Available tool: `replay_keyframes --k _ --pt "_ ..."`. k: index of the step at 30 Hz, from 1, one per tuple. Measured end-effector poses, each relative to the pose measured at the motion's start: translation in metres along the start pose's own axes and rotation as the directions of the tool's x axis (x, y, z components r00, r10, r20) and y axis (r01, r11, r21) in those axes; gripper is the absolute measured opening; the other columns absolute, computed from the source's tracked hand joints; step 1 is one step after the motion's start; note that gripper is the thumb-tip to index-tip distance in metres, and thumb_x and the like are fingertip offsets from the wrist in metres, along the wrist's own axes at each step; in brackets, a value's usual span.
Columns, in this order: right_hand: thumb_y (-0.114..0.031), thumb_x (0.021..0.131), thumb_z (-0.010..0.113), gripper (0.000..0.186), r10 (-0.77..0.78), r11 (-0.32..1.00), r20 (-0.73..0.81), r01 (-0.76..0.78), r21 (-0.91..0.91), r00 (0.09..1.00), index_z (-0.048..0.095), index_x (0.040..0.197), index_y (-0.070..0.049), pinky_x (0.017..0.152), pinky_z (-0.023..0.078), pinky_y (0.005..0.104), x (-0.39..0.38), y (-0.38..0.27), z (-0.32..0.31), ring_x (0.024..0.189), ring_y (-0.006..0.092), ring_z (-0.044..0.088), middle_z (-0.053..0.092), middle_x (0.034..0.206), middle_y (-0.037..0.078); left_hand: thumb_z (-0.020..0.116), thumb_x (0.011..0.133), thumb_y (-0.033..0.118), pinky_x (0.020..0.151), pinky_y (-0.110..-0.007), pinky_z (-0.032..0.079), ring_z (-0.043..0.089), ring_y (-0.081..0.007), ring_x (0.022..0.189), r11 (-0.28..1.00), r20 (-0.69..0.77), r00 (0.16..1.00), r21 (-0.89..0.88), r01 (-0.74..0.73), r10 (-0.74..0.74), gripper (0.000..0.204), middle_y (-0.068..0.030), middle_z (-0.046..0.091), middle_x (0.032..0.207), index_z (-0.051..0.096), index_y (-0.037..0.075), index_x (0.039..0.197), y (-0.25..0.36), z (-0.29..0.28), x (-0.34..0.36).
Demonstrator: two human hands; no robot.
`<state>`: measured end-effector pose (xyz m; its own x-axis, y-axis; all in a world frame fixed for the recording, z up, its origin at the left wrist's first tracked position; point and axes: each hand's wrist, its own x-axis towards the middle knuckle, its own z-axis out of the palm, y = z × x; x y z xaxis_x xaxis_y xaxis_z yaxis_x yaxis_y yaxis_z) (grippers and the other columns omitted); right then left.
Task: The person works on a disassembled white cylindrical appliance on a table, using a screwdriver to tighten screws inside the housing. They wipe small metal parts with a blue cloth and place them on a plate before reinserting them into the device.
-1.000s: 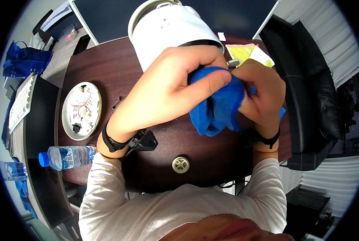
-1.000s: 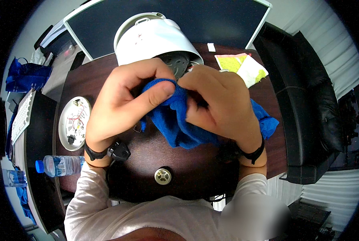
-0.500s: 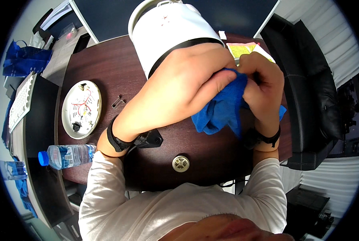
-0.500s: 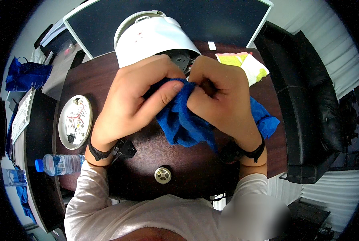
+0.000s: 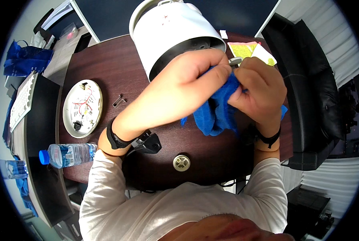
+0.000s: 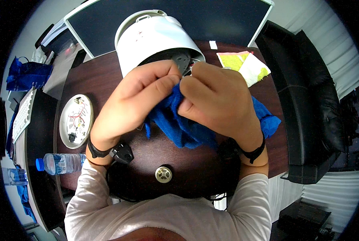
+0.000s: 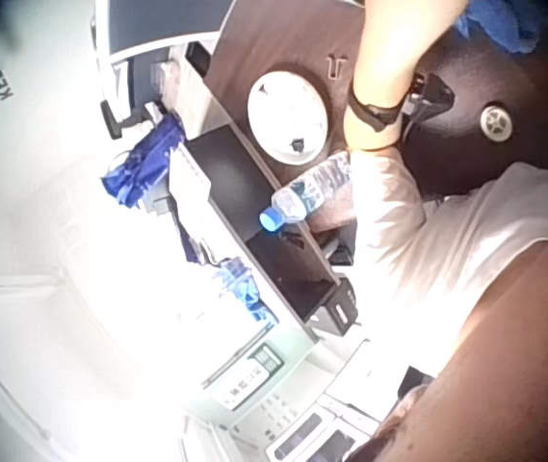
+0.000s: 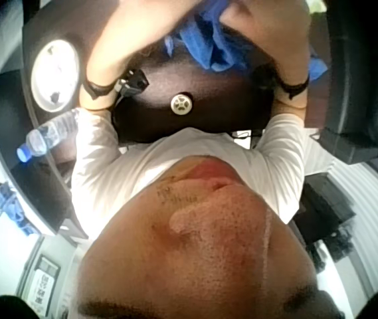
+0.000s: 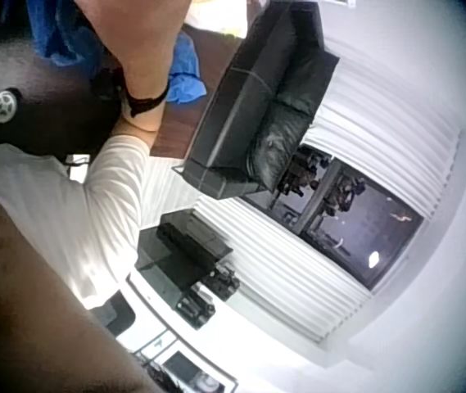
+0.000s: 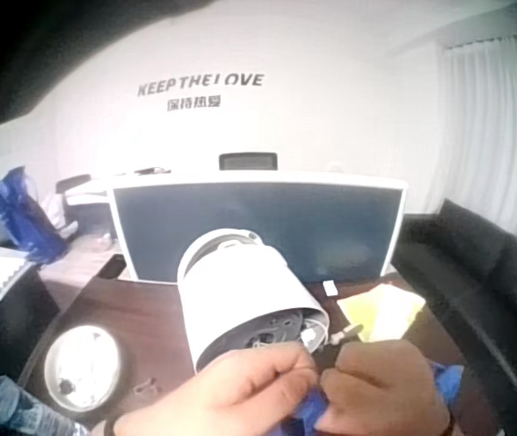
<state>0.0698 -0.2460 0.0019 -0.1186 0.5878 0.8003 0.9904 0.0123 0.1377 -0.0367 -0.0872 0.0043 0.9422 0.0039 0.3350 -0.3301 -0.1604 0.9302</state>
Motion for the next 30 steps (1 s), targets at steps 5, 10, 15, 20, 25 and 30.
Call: replay_keyframes --k 5,10,15,20,25,30 --pt "0.0 0.067 0.061 0.016 0.342 0.807 0.122 -0.357 0.47 0.932 0.054 0.081 -0.004 0.048 0.035 0.0269 -0.002 0.003 -0.001 0.055 0.0113 0.045 0.044 0.07 0.003 0.057 0.092 0.009 0.064 -0.03 0.045 0.055 -0.0238 0.067 0.793 -0.016 0.894 0.469 -0.389 0.448 0.011 -0.0113 0.056 0.076 0.058 -0.001 0.091 -0.004 0.004 0.002" --pt "-0.001 0.072 0.059 0.012 0.413 0.534 0.199 -0.413 0.738 0.889 0.054 0.082 -0.003 0.049 0.032 0.0242 -0.002 0.006 -0.001 0.059 0.0061 0.042 0.044 0.07 0.001 0.062 0.087 0.008 0.064 -0.032 0.047 0.057 -0.0312 0.068 0.533 0.1 0.744 0.635 -0.559 0.661 0.01 -0.0145 0.057 0.078 0.06 -0.001 0.09 -0.005 0.002 0.007" --pt "0.002 0.062 0.064 0.023 0.238 0.935 -0.019 -0.224 0.276 0.971 0.054 0.082 -0.005 0.052 0.043 0.0326 -0.001 -0.003 -0.002 0.058 0.0241 0.052 0.048 0.071 0.009 0.057 0.094 0.012 0.067 -0.024 0.043 0.053 -0.0127 0.072 0.926 -0.028 0.959 0.272 -0.263 0.281 0.013 -0.0037 0.057 0.079 0.058 -0.001 0.093 0.001 0.005 -0.001" --pt "-0.001 0.062 0.067 0.024 0.191 0.96 -0.01 -0.185 0.209 0.982 0.055 0.082 -0.005 0.053 0.044 0.0329 0.001 -0.006 0.001 0.056 0.0274 0.053 0.051 0.071 0.01 0.057 0.094 0.016 0.056 -0.021 0.04 0.048 -0.002 0.066 0.995 0.005 0.998 -0.076 0.057 -0.056 0.02 0.0006 0.052 0.066 0.059 0.0 0.084 0.005 -0.002 -0.004" --pt "-0.005 0.072 0.063 0.015 0.381 0.79 0.042 -0.349 0.504 0.924 0.057 0.086 -0.004 0.051 0.038 0.024 0.003 0.005 -0.002 0.054 0.0122 0.049 0.052 0.071 0.004 0.06 0.093 0.016 0.072 -0.021 0.039 0.048 -0.0063 0.078 0.971 -0.099 0.981 0.188 -0.149 0.169 0.016 0.0009 0.055 0.085 0.059 0.001 0.096 0.004 0.003 0.0" --pt "-0.007 0.084 0.056 0.007 0.51 0.494 0.153 -0.434 0.754 0.846 0.057 0.088 -0.002 0.059 0.038 0.0197 0.0 -0.002 -0.001 0.066 0.005 0.048 0.054 0.077 0.0 0.073 0.077 0.01 0.076 -0.027 0.044 0.059 -0.0185 0.083 0.631 -0.071 0.789 0.646 -0.429 0.61 0.024 -0.0082 0.063 0.091 0.063 -0.001 0.097 0.007 -0.005 0.004"
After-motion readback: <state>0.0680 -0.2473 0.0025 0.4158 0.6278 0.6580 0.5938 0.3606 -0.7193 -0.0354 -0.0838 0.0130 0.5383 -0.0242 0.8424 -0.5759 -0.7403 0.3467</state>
